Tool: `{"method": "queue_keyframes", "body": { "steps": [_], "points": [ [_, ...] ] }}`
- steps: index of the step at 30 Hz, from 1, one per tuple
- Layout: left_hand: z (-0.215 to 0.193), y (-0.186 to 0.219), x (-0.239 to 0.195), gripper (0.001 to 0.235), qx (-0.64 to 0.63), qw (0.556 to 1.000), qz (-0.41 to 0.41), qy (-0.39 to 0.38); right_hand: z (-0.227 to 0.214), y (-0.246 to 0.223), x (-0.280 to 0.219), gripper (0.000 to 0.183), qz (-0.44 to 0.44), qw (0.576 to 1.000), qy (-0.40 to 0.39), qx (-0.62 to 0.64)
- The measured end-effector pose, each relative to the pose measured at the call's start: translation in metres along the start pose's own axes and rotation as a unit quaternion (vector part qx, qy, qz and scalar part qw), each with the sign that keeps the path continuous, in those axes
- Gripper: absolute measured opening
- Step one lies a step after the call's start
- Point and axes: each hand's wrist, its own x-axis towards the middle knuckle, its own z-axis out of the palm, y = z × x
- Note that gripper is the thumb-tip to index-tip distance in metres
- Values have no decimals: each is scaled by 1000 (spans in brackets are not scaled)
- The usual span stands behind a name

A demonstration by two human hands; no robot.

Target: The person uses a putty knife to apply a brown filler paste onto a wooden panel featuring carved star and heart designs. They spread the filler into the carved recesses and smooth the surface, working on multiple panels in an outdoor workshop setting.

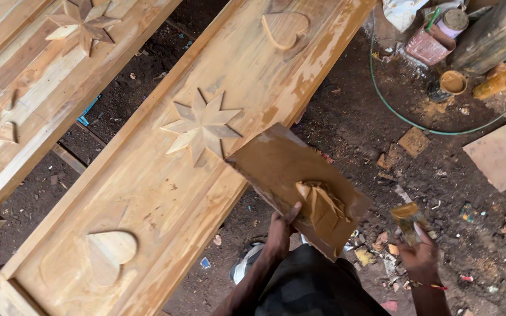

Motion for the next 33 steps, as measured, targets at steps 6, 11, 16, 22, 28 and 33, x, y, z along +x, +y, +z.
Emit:
{"method": "queue_keyframes", "body": {
  "steps": [6,11,16,22,28,33],
  "points": [
    [55,-4,20,45,-1,992,92,88,42,-70,96,31,21,999,-6,-41],
    [76,5,26,40,-67,980,104,156,71,-93,139,28,39,998,-13,-44],
    [74,29,28,34,-135,937,234,220,82,-75,151,29,80,995,-7,-57],
    [55,78,19,40,-126,887,353,270,90,-56,157,27,127,989,-39,-66],
    [35,101,5,31,-158,833,437,300,106,-52,177,22,152,985,-25,-81],
    [18,103,0,32,-199,810,437,337,121,-52,191,23,175,981,-38,-69]
  ]
}}
